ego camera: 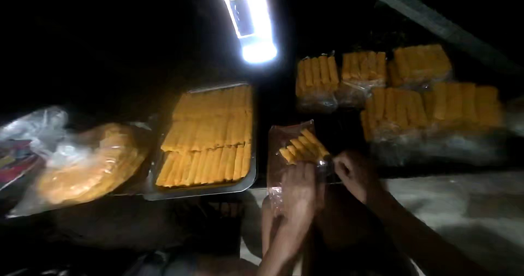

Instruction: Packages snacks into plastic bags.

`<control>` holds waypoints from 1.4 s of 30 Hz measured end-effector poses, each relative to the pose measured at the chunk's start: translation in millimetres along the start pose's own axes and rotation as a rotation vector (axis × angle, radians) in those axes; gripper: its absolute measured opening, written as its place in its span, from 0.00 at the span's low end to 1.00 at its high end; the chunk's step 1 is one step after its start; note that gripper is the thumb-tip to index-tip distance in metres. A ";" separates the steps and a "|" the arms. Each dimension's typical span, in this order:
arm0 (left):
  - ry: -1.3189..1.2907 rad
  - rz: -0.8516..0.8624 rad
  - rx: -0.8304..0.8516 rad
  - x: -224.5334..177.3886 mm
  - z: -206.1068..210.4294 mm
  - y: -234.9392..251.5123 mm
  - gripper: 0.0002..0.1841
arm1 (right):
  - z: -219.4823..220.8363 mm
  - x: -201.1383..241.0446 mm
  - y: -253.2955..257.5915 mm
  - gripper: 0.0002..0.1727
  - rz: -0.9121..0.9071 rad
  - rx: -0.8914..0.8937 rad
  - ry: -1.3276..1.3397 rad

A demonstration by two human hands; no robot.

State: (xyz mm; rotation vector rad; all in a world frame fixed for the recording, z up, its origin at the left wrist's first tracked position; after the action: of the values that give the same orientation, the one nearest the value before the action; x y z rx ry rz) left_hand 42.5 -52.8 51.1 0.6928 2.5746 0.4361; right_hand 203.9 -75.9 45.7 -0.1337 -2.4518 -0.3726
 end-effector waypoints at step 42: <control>-0.186 -0.249 0.122 26.7 4.2 -38.4 0.18 | 45.9 25.5 28.0 0.22 -0.139 0.059 -0.066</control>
State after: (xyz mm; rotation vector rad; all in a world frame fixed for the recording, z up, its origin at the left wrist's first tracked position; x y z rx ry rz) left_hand 8.5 -69.5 23.3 0.4214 2.4811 0.1290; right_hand 162.1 -35.4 33.4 0.0505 -2.5417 -0.3612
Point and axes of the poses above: each hand's wrist, its own y-axis towards the middle knuckle, its own z-axis out of the palm, x = y × z, the point moved 1 cm from there along y, towards the middle knuckle, and after that the axes turned 4 degrees about -x, right-handed, at the moved point
